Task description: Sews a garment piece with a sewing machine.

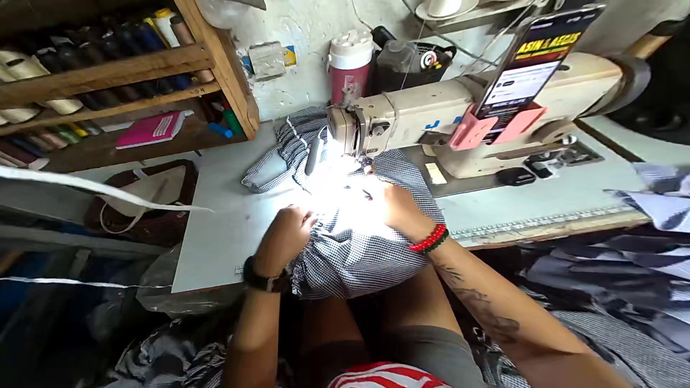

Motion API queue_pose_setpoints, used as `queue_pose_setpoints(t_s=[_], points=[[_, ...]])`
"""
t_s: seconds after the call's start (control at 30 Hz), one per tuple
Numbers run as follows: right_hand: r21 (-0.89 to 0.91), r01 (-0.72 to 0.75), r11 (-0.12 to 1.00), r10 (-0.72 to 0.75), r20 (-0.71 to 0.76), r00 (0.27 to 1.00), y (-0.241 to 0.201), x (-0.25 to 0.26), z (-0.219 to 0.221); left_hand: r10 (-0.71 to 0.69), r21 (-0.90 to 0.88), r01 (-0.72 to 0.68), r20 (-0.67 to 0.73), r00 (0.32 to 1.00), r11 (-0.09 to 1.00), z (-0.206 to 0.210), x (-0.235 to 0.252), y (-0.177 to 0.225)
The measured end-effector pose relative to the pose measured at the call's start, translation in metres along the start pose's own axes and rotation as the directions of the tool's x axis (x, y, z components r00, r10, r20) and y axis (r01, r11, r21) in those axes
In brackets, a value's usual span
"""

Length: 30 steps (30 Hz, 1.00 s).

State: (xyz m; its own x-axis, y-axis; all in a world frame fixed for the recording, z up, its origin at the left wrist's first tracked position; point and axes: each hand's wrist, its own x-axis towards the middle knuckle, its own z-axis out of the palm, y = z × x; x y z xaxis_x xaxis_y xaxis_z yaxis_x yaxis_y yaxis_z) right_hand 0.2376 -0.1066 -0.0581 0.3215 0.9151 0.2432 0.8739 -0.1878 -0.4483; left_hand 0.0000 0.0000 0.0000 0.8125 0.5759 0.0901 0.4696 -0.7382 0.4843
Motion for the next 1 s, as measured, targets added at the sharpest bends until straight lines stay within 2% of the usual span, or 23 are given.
queue_pose_setpoints(t_s=[0.07, 0.17, 0.23, 0.3, 0.33, 0.43, 0.53, 0.63, 0.73, 0.83, 0.9, 1.0], points=[[0.079, 0.008, 0.997, -0.002, -0.072, 0.997, -0.001, 0.002, 0.003, -0.002, -0.150, -0.010, -0.085, 0.996, 0.989, 0.023, 0.023, 0.004], [0.316, 0.056, 0.947, 0.012, -0.210, 0.978, 0.002, 0.006, 0.017, -0.041, -0.324, -0.015, -0.167, 0.985, 0.946, 0.035, 0.038, 0.026], [0.421, 0.041, 0.906, 0.060, -0.224, 0.973, 0.002, 0.010, 0.025, 0.027, -0.278, -0.116, -0.304, 0.952, 0.953, 0.033, 0.035, 0.046], [0.451, 0.024, 0.892, 0.082, -0.215, 0.973, 0.002, 0.016, 0.029, 0.178, -0.135, -0.264, -0.452, 0.874, 0.955, 0.022, 0.033, 0.062], [0.445, -0.004, 0.896, 0.099, -0.191, 0.977, 0.001, 0.019, 0.030, 0.243, -0.050, -0.302, -0.473, 0.847, 0.952, 0.014, 0.034, 0.065], [0.417, -0.105, 0.903, 0.158, -0.096, 0.983, -0.002, 0.026, 0.030, 0.305, 0.142, -0.271, -0.384, 0.871, 0.952, -0.011, 0.045, 0.068], [0.422, -0.137, 0.896, 0.168, -0.036, 0.985, 0.001, 0.032, 0.030, 0.184, 0.225, -0.130, -0.239, 0.953, 0.966, -0.025, 0.051, 0.075], [0.464, -0.129, 0.876, 0.158, -0.025, 0.987, 0.007, 0.034, 0.034, 0.071, 0.317, -0.040, -0.088, 0.994, 0.948, -0.034, 0.052, 0.086], [0.629, -0.138, 0.765, 0.185, -0.009, 0.983, 0.009, 0.032, 0.034, 0.013, 0.338, -0.037, 0.073, 0.997, 0.940, -0.039, 0.068, 0.089], [0.784, -0.146, 0.603, 0.206, 0.024, 0.978, 0.004, 0.029, 0.031, -0.125, 0.267, 0.056, 0.251, 0.960, 0.962, -0.043, 0.092, 0.086], [0.823, -0.117, 0.556, 0.184, 0.015, 0.983, 0.005, 0.023, 0.032, -0.170, 0.260, 0.101, 0.256, 0.951, 0.960, -0.043, 0.099, 0.083], [0.820, -0.081, 0.566, 0.169, -0.020, 0.985, 0.006, 0.022, 0.034, -0.147, 0.271, 0.079, 0.238, 0.960, 0.959, -0.039, 0.100, 0.077]])
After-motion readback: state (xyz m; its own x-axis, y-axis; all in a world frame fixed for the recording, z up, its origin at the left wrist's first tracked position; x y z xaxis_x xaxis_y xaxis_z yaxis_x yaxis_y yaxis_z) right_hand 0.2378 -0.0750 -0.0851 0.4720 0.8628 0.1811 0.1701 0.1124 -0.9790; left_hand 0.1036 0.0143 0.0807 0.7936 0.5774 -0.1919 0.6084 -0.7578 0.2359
